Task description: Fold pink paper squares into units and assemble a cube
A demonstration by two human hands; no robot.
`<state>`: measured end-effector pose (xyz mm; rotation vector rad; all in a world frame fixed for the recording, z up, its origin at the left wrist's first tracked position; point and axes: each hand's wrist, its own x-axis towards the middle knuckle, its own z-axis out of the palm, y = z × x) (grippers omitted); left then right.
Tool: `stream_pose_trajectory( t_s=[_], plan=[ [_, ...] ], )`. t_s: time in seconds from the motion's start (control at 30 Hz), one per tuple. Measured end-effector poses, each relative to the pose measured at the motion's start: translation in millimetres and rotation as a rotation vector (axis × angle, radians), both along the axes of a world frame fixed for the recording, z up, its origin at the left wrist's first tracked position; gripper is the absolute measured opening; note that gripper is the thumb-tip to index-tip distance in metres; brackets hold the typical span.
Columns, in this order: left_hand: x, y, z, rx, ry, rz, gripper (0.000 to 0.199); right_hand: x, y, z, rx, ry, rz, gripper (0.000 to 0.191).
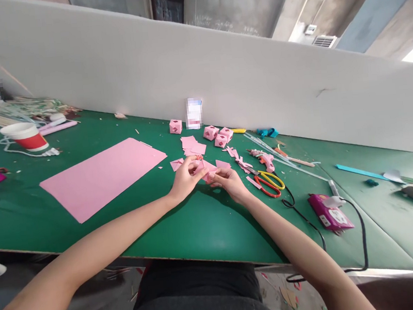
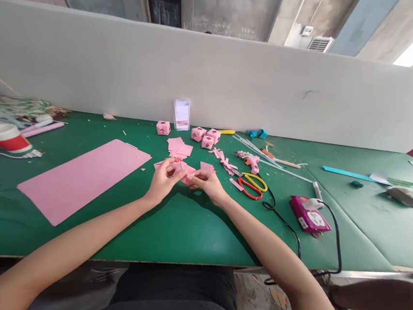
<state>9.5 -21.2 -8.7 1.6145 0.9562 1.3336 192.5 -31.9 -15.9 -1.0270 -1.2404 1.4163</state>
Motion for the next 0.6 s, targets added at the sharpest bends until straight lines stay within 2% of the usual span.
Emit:
stream_pose_trajectory(
  t_s=[0.37,0.6],
  plan=[
    [0.9,-1.8,-0.3,-0.117,-0.105,-0.083,0.049,2.4,0.7,0.3,0.039,-0.042,-0.03,0.042],
    [1.0,-1.1,-1.5,-0.112,-0.074,-0.096,0.048,1.6,0.2,2.2,0.033,-0.066,-0.043,0.045]
  ],
)
